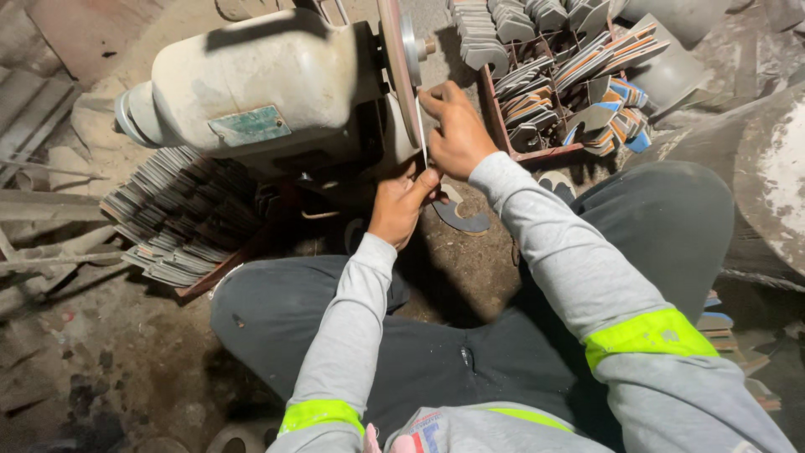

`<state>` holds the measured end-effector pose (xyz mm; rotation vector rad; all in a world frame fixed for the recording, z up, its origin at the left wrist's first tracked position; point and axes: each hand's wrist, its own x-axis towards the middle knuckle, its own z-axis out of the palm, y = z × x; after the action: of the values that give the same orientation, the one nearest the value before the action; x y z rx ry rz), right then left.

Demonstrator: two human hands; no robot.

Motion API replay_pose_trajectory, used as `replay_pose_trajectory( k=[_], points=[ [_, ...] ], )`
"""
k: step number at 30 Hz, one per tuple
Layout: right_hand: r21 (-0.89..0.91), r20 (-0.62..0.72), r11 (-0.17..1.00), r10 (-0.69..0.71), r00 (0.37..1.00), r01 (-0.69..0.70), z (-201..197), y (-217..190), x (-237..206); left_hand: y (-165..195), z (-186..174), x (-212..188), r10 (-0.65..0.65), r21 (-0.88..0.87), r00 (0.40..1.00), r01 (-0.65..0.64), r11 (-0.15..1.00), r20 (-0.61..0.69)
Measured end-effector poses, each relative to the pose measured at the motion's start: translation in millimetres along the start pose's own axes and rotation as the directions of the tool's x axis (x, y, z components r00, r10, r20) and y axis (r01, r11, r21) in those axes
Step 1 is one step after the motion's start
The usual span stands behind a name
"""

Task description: The person sits on the floor and uses a bench grinder to smooth the edges of small, curved metal pieces. They handle each piece individually, pressing it against the spinning wheel, then inspecting it before moving to the next one.

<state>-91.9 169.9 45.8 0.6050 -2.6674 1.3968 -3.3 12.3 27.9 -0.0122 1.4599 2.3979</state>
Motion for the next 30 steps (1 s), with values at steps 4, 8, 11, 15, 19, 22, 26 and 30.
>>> replay_pose_trajectory(
  k=[4, 8, 11, 15, 19, 22, 26, 30],
  points=[
    [-0.019, 0.019, 1.0, -0.013, 1.0, 0.013, -6.9, -22.7, -14.0, -3.8, 0.6, -18.6, 0.033, 0.068, 0.999, -0.034, 0.997, 0.016],
    [0.059, 0.12, 0.995, -0.086, 0.989, 0.079, -33.1, -43.3, -42.2, -17.1, 13.3, -53.3, 0.006, 0.159, 1.0, -0.01, 0.987, 0.027],
    [0.184, 0.305, 0.982, -0.015, 0.952, -0.043, -68.4, -44.6, -59.9, -21.4, 18.2, -65.3, 0.025, 0.364, 0.999, -0.005, 0.932, -0.049],
    [0.294, 0.249, 0.943, 0.084, 0.965, -0.158, -78.3, -35.9, -53.4, -17.7, 14.5, -48.8, 0.042, 0.399, 0.998, -0.021, 0.917, -0.045],
    [0.17, 0.071, 0.984, -0.066, 0.995, 0.053, -49.0, -25.0, -37.0, -12.0, 9.7, -16.8, 0.031, 0.03, 0.999, -0.03, 0.999, -0.023],
    [0.018, 0.03, 0.999, -0.028, 0.999, 0.028, -21.0, -12.4, -18.5, -1.6, -0.9, 1.6, 0.014, 0.009, 0.999, -0.014, 1.0, 0.046],
    [-0.017, 0.017, 0.999, -0.027, 0.999, 0.027, -4.7, 11.4, 10.0, 6.2, -6.6, 23.3, -0.024, -0.065, 1.0, 0.024, 0.998, 0.002],
    [0.03, 0.012, 0.998, 0.047, 0.999, -0.048, 1.9, 24.1, 24.1, 7.0, -8.6, 34.3, -0.059, -0.166, 0.997, 0.05, 0.985, -0.056]
  ],
)
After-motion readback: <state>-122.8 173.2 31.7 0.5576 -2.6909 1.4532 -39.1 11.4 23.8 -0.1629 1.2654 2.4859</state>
